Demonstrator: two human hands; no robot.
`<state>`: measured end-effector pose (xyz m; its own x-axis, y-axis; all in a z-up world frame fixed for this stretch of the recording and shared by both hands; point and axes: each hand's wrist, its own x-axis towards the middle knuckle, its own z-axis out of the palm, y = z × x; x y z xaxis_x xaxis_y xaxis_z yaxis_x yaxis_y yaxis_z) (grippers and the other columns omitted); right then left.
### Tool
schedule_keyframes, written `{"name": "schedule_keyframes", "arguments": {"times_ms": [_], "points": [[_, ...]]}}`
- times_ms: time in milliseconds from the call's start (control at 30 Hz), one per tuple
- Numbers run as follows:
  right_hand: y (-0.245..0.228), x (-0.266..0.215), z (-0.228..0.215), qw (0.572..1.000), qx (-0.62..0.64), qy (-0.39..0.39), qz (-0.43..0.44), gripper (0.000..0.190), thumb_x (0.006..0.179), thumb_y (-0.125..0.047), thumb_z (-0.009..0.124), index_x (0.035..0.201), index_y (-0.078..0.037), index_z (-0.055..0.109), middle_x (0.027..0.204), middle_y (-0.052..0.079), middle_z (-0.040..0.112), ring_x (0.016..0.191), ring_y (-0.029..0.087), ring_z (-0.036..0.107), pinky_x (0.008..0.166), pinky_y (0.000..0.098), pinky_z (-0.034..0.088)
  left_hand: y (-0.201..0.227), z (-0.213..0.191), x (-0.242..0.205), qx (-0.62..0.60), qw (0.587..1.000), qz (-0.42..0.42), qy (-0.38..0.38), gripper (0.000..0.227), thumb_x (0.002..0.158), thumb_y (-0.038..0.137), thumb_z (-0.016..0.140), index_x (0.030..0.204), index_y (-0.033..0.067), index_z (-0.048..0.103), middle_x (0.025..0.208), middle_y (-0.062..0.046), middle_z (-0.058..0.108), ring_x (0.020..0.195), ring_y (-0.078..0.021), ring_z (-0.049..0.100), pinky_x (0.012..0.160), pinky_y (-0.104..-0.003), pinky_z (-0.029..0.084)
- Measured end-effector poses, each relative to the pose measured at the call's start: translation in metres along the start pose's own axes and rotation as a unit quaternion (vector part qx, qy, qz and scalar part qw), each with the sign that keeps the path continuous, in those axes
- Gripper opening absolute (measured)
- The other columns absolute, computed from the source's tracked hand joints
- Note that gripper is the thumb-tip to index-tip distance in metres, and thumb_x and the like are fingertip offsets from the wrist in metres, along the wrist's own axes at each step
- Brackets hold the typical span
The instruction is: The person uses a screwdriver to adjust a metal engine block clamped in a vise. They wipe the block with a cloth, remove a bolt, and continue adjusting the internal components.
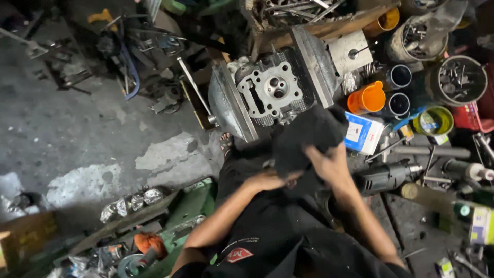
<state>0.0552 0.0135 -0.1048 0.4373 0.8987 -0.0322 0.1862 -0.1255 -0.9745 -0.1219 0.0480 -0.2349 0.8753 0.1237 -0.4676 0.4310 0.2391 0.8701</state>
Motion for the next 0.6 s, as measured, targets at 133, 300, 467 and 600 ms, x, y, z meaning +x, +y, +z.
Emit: {"name": "schedule_keyframes", "arguments": {"times_ms": [133,300,467,600], "points": [[-0.068,0.083,0.034,0.844,-0.532,-0.059,-0.031,0.025,0.084,-0.008,0.071,0.109,-0.006,0.072,0.155,0.03,0.046,0.099,0.041,0.066,0.09,0.0478,0.056,0.016,-0.045,-0.012,-0.119,0.99,0.07,-0.01,0.065,0.103,0.06,0.047,0.146,0.0114,0.041,0.105,-0.003,0.074,0.095,-0.0107,0.066,0.088,-0.03,0.053],[-0.08,0.11,0.099,0.632,-0.747,-0.111,-0.172,0.04,0.081,-0.015,0.063,0.119,-0.011,0.073,0.146,0.025,0.055,0.105,0.034,0.067,0.08,0.0439,0.055,0.026,-0.08,-0.037,-0.096,0.988,0.103,0.065,0.043,0.098,0.046,0.064,0.123,0.0106,0.064,0.096,-0.005,0.07,0.086,-0.0126,0.062,0.079,-0.031,0.053],[-0.096,0.128,0.1,0.791,-0.571,-0.202,-0.084,0.044,0.078,-0.009,0.064,0.121,-0.005,0.072,0.127,0.025,0.065,0.103,0.036,0.07,0.08,0.0411,0.056,0.024,-0.1,-0.051,-0.034,0.984,0.152,0.087,0.036,0.102,0.042,0.062,0.116,0.0112,0.072,0.092,-0.007,0.07,0.086,-0.0151,0.062,0.079,-0.032,0.052],[-0.121,0.146,0.076,0.913,-0.392,-0.107,-0.037,0.049,0.077,0.004,0.057,0.124,-0.004,0.07,0.124,0.02,0.07,0.11,0.037,0.072,0.095,0.0409,0.058,0.012,-0.106,-0.061,-0.03,0.98,0.171,0.101,0.04,0.102,0.044,0.061,0.122,0.0109,0.07,0.112,-0.012,0.074,0.105,-0.0226,0.068,0.09,-0.039,0.053]]}}
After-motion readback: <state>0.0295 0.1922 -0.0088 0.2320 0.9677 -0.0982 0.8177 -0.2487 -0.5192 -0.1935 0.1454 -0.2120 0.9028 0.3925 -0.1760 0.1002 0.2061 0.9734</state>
